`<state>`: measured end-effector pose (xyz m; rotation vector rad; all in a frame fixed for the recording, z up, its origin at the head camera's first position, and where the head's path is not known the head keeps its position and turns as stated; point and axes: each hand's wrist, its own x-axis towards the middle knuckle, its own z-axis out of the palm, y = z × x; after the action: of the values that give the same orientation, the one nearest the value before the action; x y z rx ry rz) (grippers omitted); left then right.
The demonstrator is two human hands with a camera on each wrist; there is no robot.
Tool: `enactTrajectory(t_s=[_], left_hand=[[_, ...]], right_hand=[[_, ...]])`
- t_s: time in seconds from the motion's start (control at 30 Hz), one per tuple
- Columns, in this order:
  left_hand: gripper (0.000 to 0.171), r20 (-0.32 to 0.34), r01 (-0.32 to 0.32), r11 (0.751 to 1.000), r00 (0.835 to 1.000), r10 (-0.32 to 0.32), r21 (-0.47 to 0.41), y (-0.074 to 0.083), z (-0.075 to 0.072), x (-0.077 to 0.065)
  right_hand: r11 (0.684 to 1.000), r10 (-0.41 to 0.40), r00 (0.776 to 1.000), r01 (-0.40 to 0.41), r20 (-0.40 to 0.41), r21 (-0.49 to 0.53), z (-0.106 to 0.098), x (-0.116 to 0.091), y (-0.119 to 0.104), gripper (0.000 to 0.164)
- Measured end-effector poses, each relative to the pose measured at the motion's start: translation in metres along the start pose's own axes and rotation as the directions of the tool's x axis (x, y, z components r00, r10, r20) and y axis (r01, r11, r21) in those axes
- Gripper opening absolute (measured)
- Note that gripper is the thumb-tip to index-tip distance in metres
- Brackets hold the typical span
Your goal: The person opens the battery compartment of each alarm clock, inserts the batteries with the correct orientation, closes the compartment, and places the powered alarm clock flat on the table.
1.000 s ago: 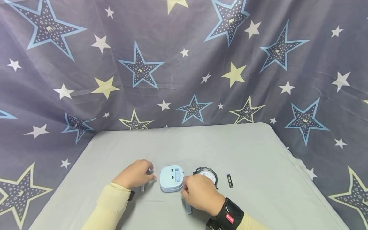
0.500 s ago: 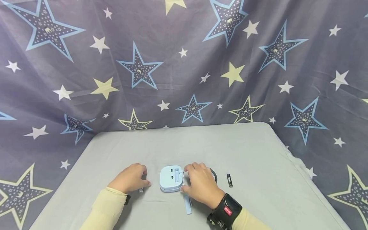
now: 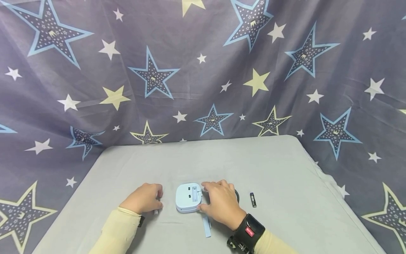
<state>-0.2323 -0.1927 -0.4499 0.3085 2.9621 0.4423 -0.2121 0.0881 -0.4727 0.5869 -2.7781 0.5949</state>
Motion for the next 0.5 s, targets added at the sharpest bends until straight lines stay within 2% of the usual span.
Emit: enactTrajectory(t_s=[0.17,0.33,0.5], left_hand=[[0.013,0.006,-0.004,0.997,1.000,0.005,-0.078,-0.0007,0.0021,-0.0011],[0.014,-0.005,-0.008,0.995,1.000,0.008,-0.098,-0.0030,0.0032,-0.0003],[0.016,-0.027,-0.006,0.996,1.000,0.003,-0.091,-0.0020,0.0031,0.0012]], right_hand=[[1.000,-0.017,1.000,0.017,-0.001,-0.024,0.0028,-0.0008,-0.0003,0.083],[0.999,-0.024,1.000,0.023,-0.002,-0.032,0.0047,-0.0013,-0.0008,0.084],[0.999,-0.036,0.999,0.036,-0.001,-0.024,0.0053,-0.0017,-0.0012,0.077]])
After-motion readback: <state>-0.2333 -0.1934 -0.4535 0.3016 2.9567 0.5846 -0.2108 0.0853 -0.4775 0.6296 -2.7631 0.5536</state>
